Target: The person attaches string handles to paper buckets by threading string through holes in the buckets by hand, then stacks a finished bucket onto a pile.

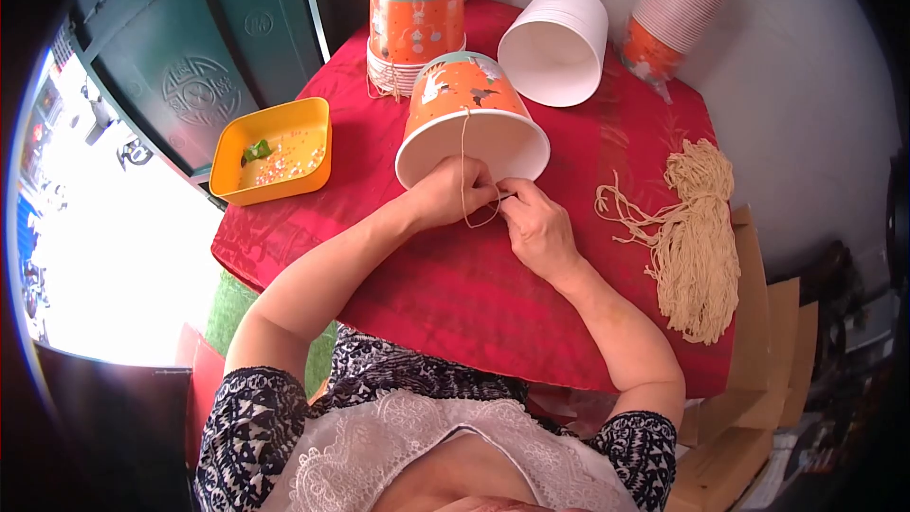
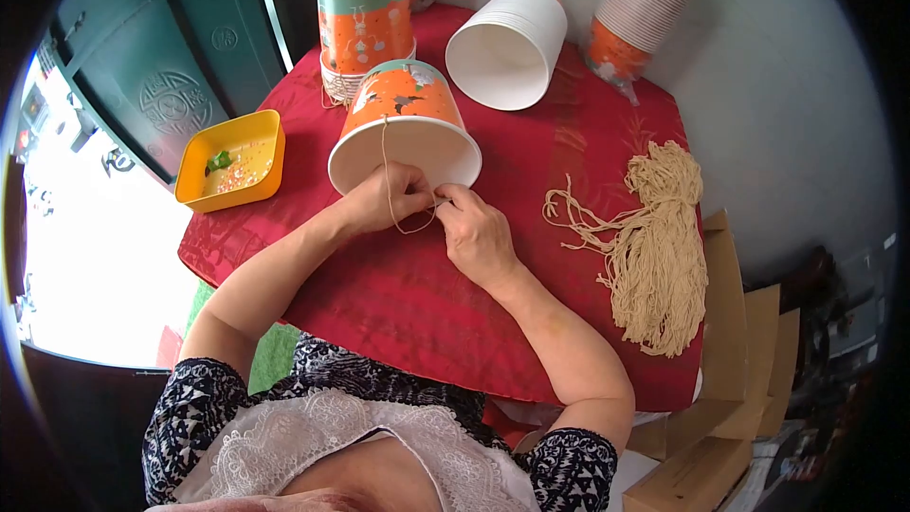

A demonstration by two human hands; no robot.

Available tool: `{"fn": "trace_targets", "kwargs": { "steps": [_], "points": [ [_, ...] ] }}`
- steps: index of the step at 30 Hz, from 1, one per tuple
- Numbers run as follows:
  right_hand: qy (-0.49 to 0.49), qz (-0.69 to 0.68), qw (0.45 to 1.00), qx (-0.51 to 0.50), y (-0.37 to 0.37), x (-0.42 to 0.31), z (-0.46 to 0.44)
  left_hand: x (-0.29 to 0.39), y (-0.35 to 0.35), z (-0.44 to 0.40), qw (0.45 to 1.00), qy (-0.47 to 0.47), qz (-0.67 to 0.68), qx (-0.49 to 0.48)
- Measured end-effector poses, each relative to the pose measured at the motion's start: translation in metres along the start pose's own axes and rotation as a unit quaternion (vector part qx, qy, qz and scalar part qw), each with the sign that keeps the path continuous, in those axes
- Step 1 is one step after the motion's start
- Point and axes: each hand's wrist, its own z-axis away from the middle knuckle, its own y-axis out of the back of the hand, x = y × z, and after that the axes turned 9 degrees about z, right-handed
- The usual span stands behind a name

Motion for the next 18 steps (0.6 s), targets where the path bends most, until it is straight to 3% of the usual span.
{"fn": "trace_targets", "kwargs": {
  "steps": [5,18],
  "points": [
    [-0.054,-0.041,0.998,0.009,0.001,0.000,0.001,-0.008,-0.001,0.002,0.998,-0.056,-0.022,-0.013],
    [-0.088,-0.077,0.993,0.022,-0.005,0.003,0.001,0.004,-0.018,0.006,0.985,-0.072,-0.155,0.012]
  ]
}}
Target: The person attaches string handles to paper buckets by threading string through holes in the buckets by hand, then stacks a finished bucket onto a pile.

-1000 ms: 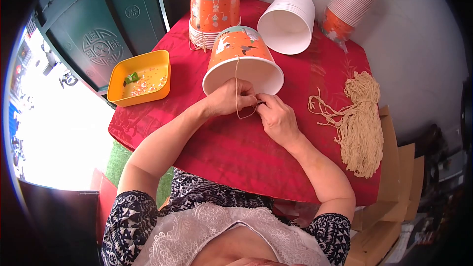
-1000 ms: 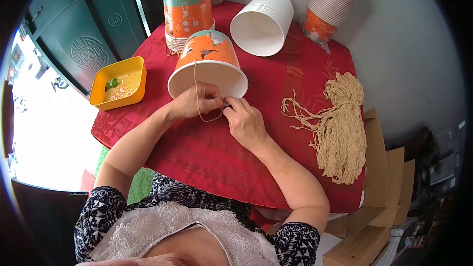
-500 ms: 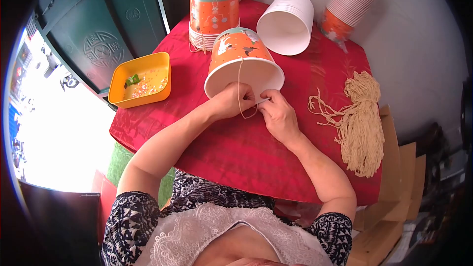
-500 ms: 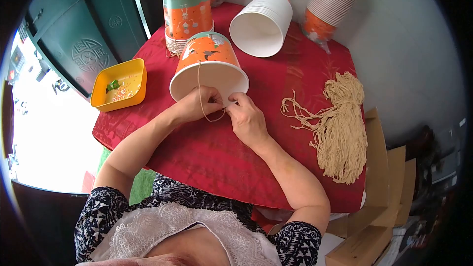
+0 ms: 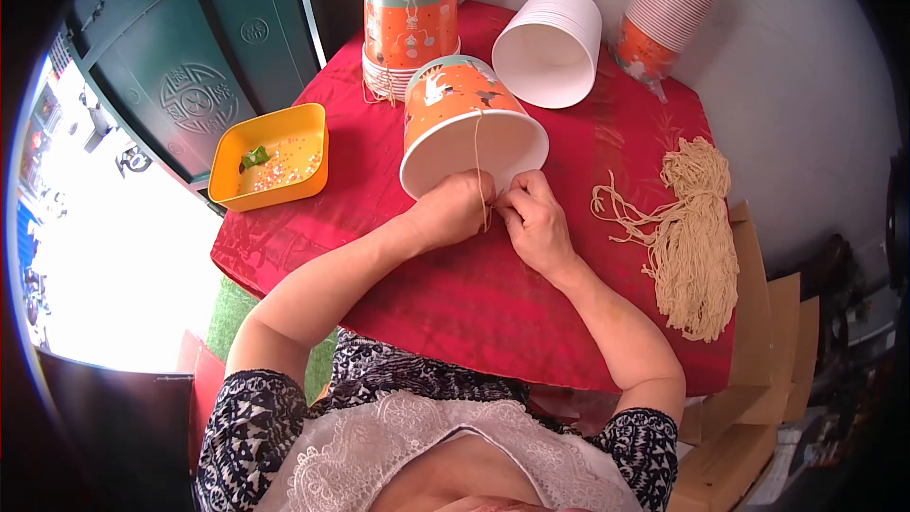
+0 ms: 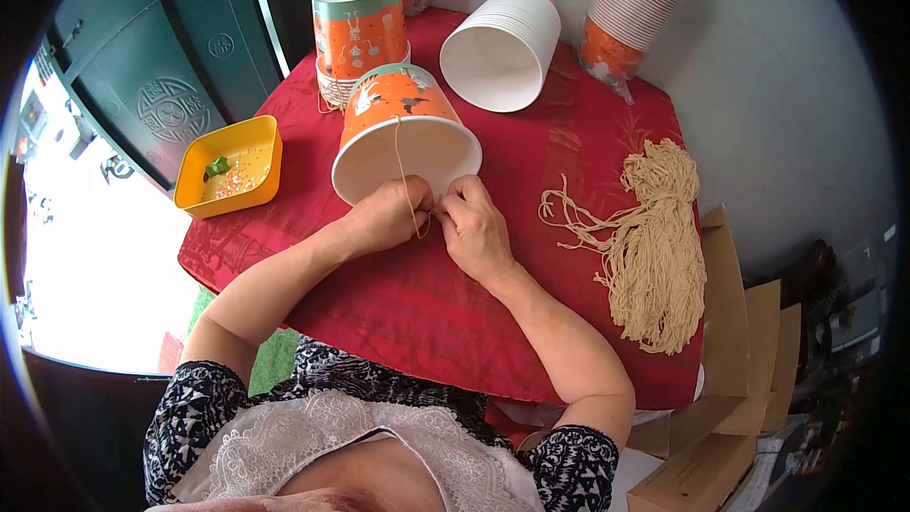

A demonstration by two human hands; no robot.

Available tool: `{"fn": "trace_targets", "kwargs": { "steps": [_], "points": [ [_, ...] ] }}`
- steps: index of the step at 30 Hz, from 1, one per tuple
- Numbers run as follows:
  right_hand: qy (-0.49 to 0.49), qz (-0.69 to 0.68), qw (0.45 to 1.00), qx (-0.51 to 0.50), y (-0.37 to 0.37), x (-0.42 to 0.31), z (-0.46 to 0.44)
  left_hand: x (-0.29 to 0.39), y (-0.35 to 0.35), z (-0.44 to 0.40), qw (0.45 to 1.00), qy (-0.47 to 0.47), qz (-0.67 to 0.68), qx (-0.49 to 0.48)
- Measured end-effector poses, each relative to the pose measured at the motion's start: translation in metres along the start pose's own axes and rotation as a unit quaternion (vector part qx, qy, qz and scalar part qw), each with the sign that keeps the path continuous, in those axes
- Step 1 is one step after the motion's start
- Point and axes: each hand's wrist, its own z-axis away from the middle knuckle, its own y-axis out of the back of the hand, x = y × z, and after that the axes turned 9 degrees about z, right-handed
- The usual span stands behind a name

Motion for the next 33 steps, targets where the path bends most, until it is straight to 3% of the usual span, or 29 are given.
{"fn": "trace_targets", "kwargs": {
  "steps": [5,10,13,16,19,25,33],
  "points": [
    [-0.007,-0.013,1.000,-0.010,0.001,-0.001,0.001,-0.009,-0.011,-0.001,0.997,-0.055,-0.049,0.035],
    [-0.003,-0.055,0.998,0.019,0.001,0.001,0.000,-0.007,-0.009,0.001,0.999,-0.040,-0.024,0.025],
    [-0.051,-0.079,0.995,0.032,-0.001,-0.001,0.001,-0.003,-0.004,0.002,0.999,-0.043,-0.003,0.018],
    [-0.068,0.001,0.998,-0.010,0.005,-0.009,0.000,0.005,0.001,0.003,0.998,-0.056,0.004,0.019],
    [-0.010,0.016,0.999,-0.029,0.002,-0.007,0.001,0.001,-0.001,0.003,0.998,-0.056,-0.007,0.026],
    [-0.021,0.025,0.999,-0.034,0.000,0.002,0.002,-0.003,-0.004,0.003,0.999,-0.047,-0.004,0.025],
    [-0.080,0.043,0.982,-0.168,0.019,0.006,-0.008,-0.002,-0.001,0.002,0.999,-0.034,0.032,0.014]
  ]
}}
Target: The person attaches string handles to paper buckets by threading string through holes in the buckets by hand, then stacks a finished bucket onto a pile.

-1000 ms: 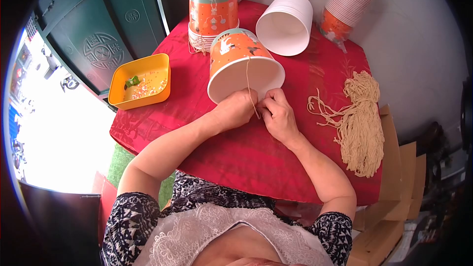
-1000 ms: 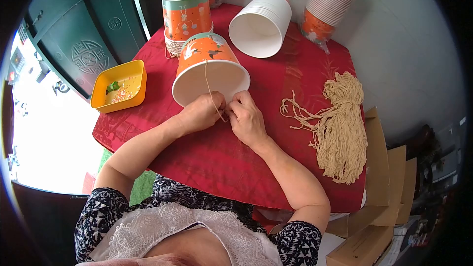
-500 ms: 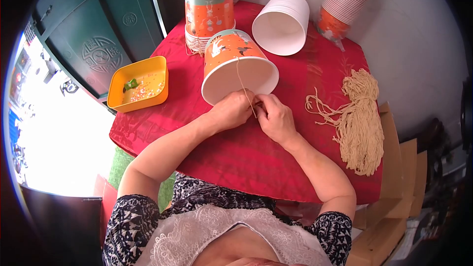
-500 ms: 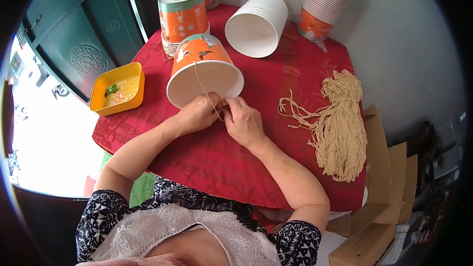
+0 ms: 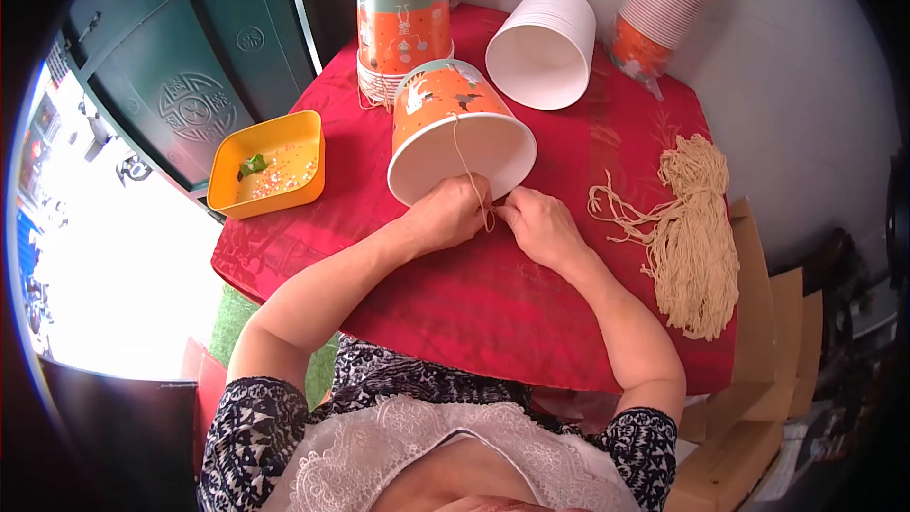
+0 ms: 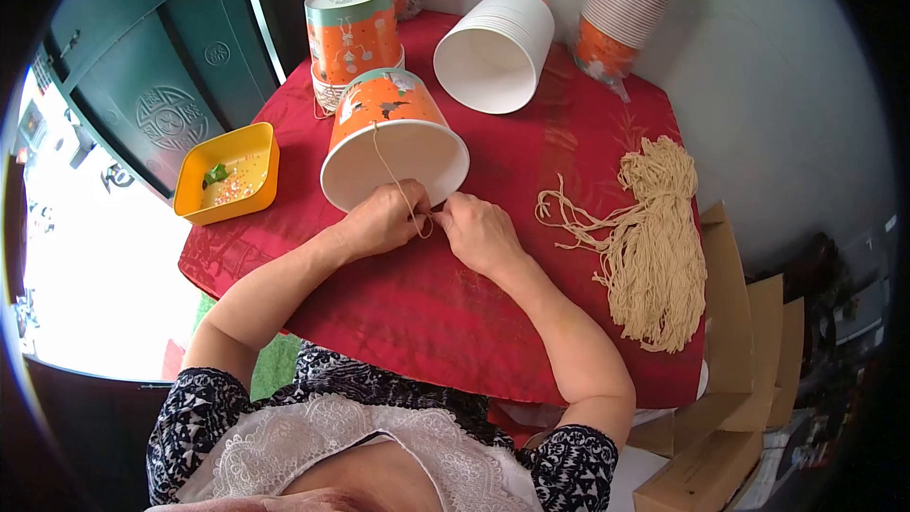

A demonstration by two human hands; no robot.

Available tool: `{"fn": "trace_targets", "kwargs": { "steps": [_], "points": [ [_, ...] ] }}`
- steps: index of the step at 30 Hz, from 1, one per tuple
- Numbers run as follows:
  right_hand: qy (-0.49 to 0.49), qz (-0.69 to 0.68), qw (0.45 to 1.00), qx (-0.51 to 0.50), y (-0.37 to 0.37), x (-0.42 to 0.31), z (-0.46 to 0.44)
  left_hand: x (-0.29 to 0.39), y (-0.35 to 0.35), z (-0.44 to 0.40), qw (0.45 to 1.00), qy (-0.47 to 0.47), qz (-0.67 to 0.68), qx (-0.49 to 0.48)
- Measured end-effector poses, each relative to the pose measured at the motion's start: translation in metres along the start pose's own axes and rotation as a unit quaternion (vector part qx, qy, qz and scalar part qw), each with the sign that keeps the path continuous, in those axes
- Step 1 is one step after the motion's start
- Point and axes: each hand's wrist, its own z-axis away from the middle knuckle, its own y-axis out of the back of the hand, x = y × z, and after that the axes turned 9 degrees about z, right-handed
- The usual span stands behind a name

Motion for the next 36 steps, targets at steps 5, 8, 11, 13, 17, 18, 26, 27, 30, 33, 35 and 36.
{"fn": "trace_targets", "kwargs": {
  "steps": [5,8,11,13,17,18,26,27,30,33,35,36],
  "points": [
    [-0.055,-0.046,0.993,-0.089,0.020,-0.003,-0.003,-0.001,0.001,0.000,1.000,0.003,-0.005,0.007],
    [-0.070,-0.086,0.992,-0.062,0.016,0.000,-0.003,-0.002,0.002,0.000,1.000,0.013,-0.016,0.006],
    [-0.053,-0.142,0.988,-0.035,0.016,-0.003,-0.003,-0.004,0.001,0.000,1.000,0.008,-0.004,0.013],
    [-0.011,-0.172,0.984,-0.041,0.019,-0.005,-0.001,-0.004,0.001,0.000,1.000,0.004,-0.005,0.015],
    [0.073,-0.119,0.989,-0.049,0.019,-0.012,0.000,-0.002,0.003,-0.001,1.000,0.022,0.016,0.006],
    [0.107,-0.126,0.986,-0.008,0.011,-0.010,0.000,-0.003,0.003,-0.001,1.000,0.020,0.014,0.006],
    [-0.011,-0.395,0.912,-0.111,0.039,0.000,-0.002,-0.005,0.002,0.000,1.000,0.023,0.008,-0.004],
    [-0.015,-0.385,0.915,-0.120,0.047,-0.001,-0.002,-0.004,0.004,-0.001,1.000,0.023,0.002,-0.011],
    [0.014,-0.365,0.922,-0.126,0.053,0.007,-0.002,-0.003,0.006,-0.002,1.000,0.024,0.009,-0.016],
    [0.038,-0.322,0.946,0.009,0.042,0.010,-0.005,-0.005,0.005,-0.002,0.998,0.040,0.058,0.006],
    [-0.024,-0.289,0.955,0.068,0.037,0.004,-0.004,0.000,0.007,-0.003,0.995,0.065,0.079,0.012],
    [-0.049,-0.272,0.956,0.095,0.033,0.002,-0.004,-0.002,0.005,-0.004,0.994,0.053,0.093,0.029]
  ]
}}
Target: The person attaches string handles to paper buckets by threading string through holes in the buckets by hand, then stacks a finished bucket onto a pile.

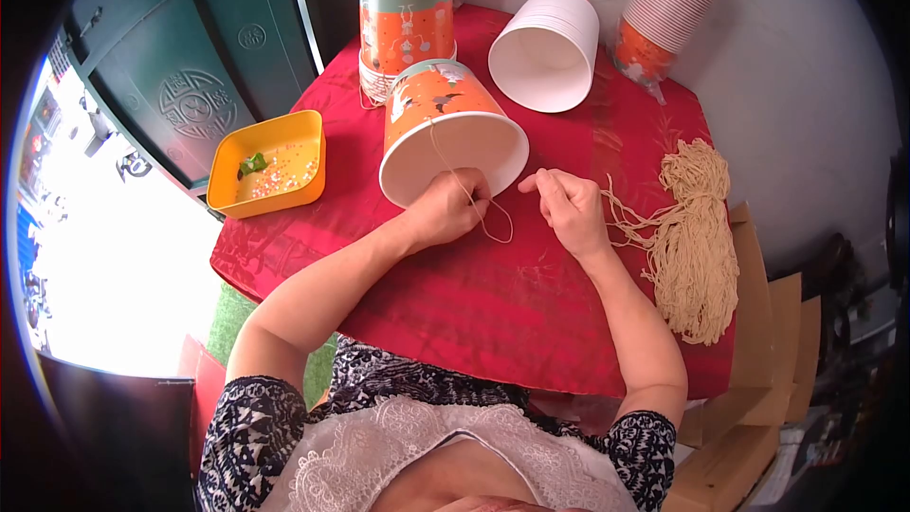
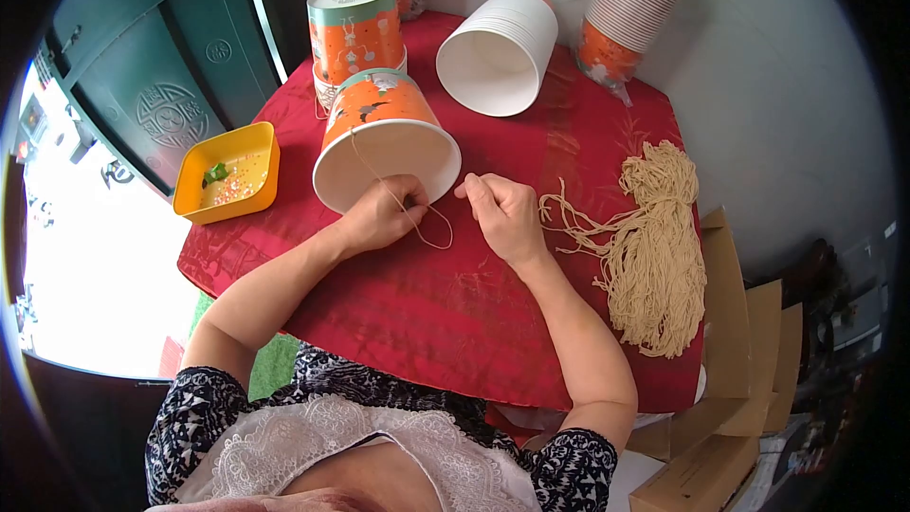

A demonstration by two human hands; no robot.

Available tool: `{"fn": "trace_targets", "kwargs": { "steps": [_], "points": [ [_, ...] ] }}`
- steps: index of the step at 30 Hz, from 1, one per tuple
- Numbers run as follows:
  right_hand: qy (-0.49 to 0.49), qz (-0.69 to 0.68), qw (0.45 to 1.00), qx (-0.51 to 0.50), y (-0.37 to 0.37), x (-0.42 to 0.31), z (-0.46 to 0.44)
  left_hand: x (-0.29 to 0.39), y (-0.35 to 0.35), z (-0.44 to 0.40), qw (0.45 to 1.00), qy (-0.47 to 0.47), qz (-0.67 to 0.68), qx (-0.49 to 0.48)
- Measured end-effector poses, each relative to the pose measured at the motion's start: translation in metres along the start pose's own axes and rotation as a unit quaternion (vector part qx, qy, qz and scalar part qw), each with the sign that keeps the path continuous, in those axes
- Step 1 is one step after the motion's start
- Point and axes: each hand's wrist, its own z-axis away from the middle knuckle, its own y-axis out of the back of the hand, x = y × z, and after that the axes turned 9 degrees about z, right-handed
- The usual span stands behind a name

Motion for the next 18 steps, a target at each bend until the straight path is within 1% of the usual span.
{"fn": "trace_targets", "kwargs": {
  "steps": [1,2,4,7,8,11,14,17,18],
  "points": [
    [-0.015,0.018,0.999,0.033,-0.005,0.000,0.000,-0.003,-0.003,-0.001,1.000,-0.012,0.015,0.015],
    [-0.024,0.034,0.999,0.033,-0.009,0.002,0.001,-0.006,-0.005,-0.002,0.999,-0.025,0.029,0.031],
    [-0.044,0.067,0.996,0.032,-0.016,0.002,0.002,-0.008,-0.011,-0.004,0.997,-0.012,0.064,0.041],
    [-0.120,0.037,0.992,-0.003,-0.023,-0.013,0.007,-0.010,-0.021,-0.005,0.992,-0.001,0.117,0.047],
    [-0.129,0.061,0.989,-0.022,-0.026,-0.012,0.008,-0.010,-0.023,-0.005,0.990,0.001,0.136,0.048],
    [-0.067,0.080,0.995,-0.002,-0.041,0.003,0.013,-0.005,-0.023,-0.005,0.990,-0.008,0.138,0.028],
    [-0.049,0.127,0.991,-0.006,-0.039,0.004,0.013,-0.006,-0.019,-0.006,0.992,0.000,0.126,0.015],
    [-0.015,0.170,0.985,0.002,-0.037,0.010,0.012,-0.002,-0.016,-0.009,0.970,0.084,0.228,0.014],
    [0.000,0.184,0.983,0.006,-0.037,0.011,0.012,0.002,-0.013,-0.010,0.964,0.107,0.241,0.009]
  ]
}}
